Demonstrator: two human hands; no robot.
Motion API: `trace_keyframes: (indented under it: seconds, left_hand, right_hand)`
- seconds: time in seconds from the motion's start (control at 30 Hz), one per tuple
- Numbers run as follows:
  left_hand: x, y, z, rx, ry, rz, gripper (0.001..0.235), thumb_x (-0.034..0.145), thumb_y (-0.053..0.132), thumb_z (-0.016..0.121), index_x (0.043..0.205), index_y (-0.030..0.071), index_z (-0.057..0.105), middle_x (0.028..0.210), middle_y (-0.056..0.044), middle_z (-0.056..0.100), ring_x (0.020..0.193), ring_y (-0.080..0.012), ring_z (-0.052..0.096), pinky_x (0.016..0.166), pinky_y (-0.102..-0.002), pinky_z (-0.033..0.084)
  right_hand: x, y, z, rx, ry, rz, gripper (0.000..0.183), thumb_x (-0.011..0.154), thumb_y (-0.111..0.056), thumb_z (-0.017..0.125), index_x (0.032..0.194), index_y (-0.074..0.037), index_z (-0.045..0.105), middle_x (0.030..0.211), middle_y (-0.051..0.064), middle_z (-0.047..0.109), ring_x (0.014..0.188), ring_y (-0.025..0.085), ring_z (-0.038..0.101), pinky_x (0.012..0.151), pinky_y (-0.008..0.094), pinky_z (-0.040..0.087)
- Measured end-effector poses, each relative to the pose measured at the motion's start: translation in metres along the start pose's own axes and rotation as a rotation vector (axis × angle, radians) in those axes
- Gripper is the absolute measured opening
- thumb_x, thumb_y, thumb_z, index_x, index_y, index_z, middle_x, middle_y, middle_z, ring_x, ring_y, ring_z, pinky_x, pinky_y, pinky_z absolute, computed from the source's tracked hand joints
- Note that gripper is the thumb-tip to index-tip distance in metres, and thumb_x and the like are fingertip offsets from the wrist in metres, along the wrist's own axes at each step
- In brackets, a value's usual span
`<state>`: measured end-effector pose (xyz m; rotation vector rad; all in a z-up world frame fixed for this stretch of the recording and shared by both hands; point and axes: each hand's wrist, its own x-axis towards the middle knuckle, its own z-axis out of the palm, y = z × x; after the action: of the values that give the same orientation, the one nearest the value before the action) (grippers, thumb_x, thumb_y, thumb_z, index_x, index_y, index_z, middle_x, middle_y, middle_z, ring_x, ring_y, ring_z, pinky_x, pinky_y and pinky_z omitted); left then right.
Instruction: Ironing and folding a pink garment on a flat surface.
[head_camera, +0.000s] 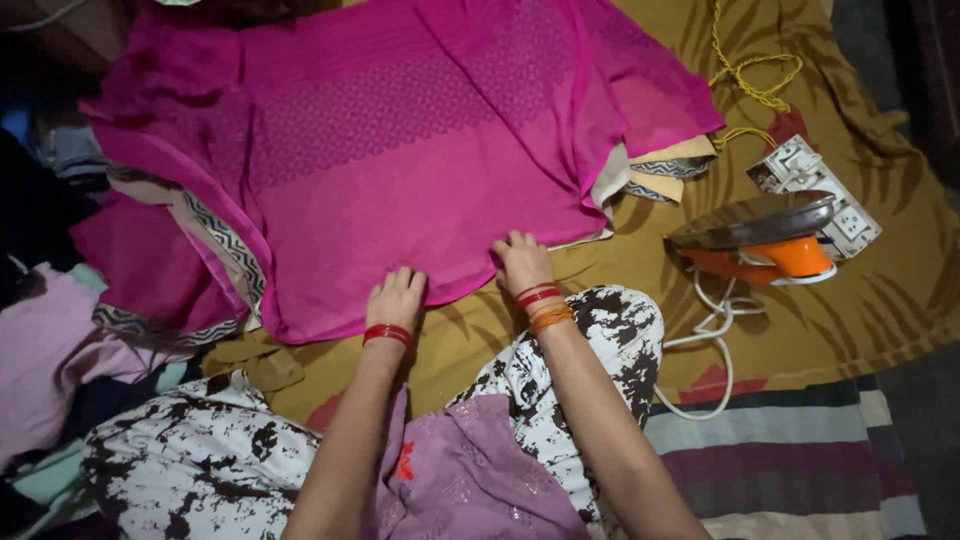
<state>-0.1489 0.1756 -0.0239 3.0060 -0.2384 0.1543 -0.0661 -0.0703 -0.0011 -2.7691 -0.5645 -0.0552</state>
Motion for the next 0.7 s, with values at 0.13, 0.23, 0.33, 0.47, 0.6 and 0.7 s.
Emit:
trace_keyframes:
  seconds: [0.13,0.23,0.33,0.47,0.6,0.7]
  left_hand:
    - [0.012,0.005,-0.004,0.075,-0.065,-0.016,0.028,0.09,0.015,0.062,0.117,0.017,0.062,0.113,-0.005,0.061,0.11,-0.0237,0.062,0.088,-0.043,0.053]
    - [0.019,0.006,-0.007,0.058,-0.075,-0.031,0.028,0.085,0.015,0.062,0.113,0.015,0.063,0.108,-0.005,0.061,0.107,-0.0248,0.062,0.084,-0.042,0.054]
    - [0.019,0.0,0.007,0.064,-0.078,-0.064,0.025,0.087,0.014,0.061,0.112,0.014,0.064,0.108,-0.006,0.062,0.105,-0.0246,0.062,0.084,-0.042,0.054]
    - [0.017,-0.007,0.005,-0.03,-0.026,-0.059,0.026,0.084,0.013,0.066,0.11,0.014,0.064,0.108,-0.007,0.062,0.104,-0.0285,0.063,0.085,-0.043,0.055]
    - [0.014,-0.007,-0.026,-0.222,0.033,-0.113,0.029,0.083,0.013,0.069,0.112,0.015,0.064,0.103,-0.009,0.064,0.097,-0.0326,0.065,0.082,-0.046,0.055]
    - [0.011,-0.004,-0.035,-0.249,0.062,-0.093,0.027,0.086,0.018,0.069,0.112,0.015,0.064,0.097,-0.01,0.065,0.091,-0.0335,0.066,0.074,-0.049,0.054]
  right_hand:
    - [0.003,0.013,0.03,-0.086,0.032,-0.012,0.019,0.082,-0.017,0.072,0.101,-0.019,0.074,0.103,0.01,0.065,0.097,0.034,0.063,0.08,0.049,0.053]
    - [0.006,0.013,0.032,-0.118,0.07,-0.044,0.009,0.087,-0.02,0.071,0.095,-0.018,0.074,0.1,0.007,0.065,0.1,0.031,0.065,0.083,0.048,0.053]
    - [0.002,0.008,0.024,-0.121,0.014,-0.038,0.011,0.082,-0.021,0.073,0.092,-0.015,0.074,0.098,0.009,0.065,0.096,0.031,0.064,0.081,0.048,0.052]
    - [0.001,0.02,0.031,0.066,0.093,-0.073,0.014,0.078,-0.017,0.074,0.091,-0.013,0.073,0.093,0.013,0.064,0.09,0.037,0.064,0.076,0.05,0.052]
    - [0.006,0.015,0.021,0.269,0.21,0.092,0.014,0.085,-0.013,0.07,0.099,-0.01,0.069,0.097,0.016,0.065,0.089,0.042,0.065,0.077,0.052,0.053]
    - [0.004,0.014,0.02,0.354,0.285,0.057,0.016,0.089,-0.011,0.068,0.105,-0.009,0.065,0.099,0.016,0.066,0.094,0.042,0.067,0.08,0.051,0.054]
